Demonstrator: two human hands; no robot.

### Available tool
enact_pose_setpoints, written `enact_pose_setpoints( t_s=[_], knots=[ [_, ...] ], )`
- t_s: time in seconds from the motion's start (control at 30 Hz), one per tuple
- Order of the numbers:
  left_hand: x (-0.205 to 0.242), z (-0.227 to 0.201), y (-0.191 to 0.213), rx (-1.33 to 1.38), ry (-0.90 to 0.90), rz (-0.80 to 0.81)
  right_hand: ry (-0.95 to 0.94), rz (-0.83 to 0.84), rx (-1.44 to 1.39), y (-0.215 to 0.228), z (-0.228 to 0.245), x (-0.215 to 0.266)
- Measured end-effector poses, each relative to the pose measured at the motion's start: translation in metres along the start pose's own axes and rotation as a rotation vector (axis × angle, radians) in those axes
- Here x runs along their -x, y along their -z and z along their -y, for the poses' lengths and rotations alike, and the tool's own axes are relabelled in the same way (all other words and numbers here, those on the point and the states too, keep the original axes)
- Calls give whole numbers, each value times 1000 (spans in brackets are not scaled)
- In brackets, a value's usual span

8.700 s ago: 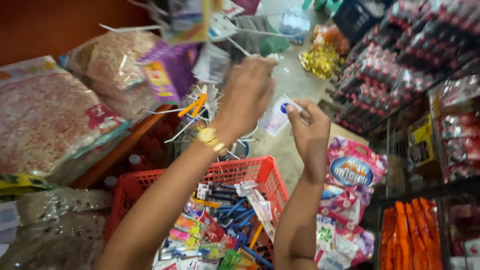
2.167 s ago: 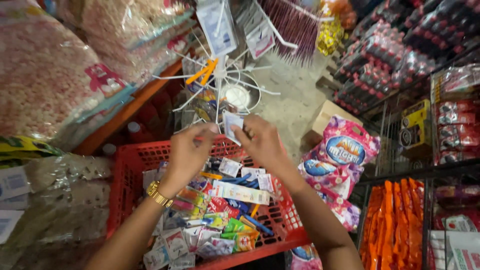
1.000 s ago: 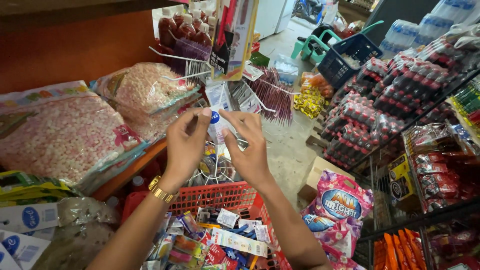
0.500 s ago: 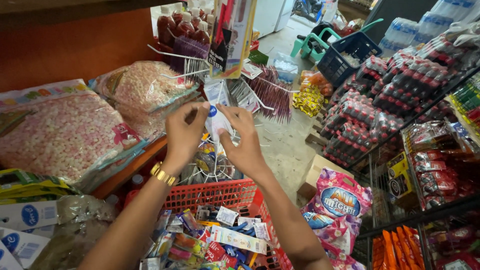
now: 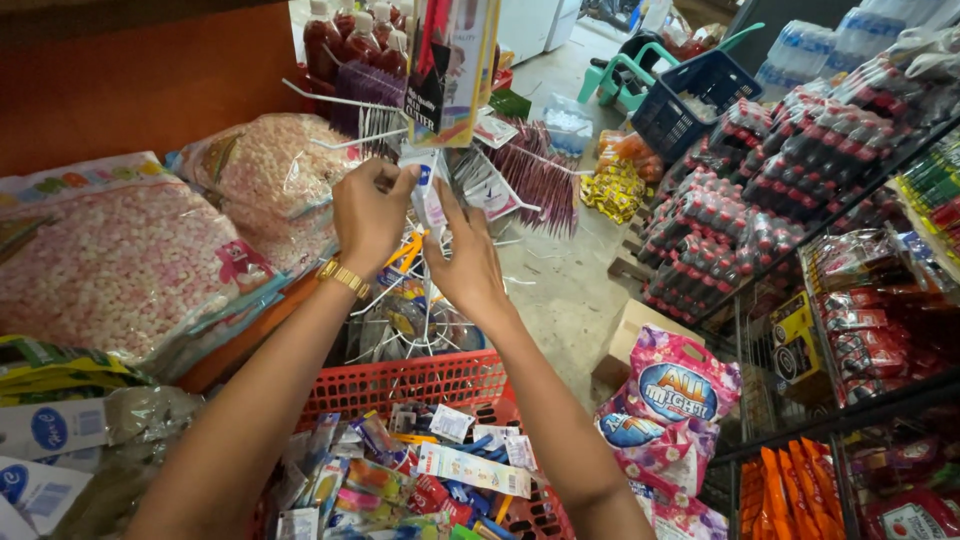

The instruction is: Organizing small product sachets and packets into a red shopping basket in a grocery store.

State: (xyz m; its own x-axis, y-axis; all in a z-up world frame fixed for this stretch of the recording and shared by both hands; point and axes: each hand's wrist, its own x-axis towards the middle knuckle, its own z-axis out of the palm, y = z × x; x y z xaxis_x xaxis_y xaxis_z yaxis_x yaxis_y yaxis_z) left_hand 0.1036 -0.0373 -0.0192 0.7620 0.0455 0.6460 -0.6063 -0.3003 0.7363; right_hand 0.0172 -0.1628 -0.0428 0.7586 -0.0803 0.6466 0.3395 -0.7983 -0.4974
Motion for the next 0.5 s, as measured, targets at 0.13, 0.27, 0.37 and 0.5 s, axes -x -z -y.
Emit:
enact_pose_setpoints(
  t_s=[0.13,0.27,0.37,0.5],
  knots=[
    [4,5,-1,-6,77,45,-57,32,31,-1,-14,2],
    [53,27,1,2,70,161,-20,136,54,16,-25,27],
    [103,60,-4,104,117,436,-102,570,129,52,-9,31],
    [160,61,4,55,-75,655,-149,918,123,22,-90,76]
  ],
)
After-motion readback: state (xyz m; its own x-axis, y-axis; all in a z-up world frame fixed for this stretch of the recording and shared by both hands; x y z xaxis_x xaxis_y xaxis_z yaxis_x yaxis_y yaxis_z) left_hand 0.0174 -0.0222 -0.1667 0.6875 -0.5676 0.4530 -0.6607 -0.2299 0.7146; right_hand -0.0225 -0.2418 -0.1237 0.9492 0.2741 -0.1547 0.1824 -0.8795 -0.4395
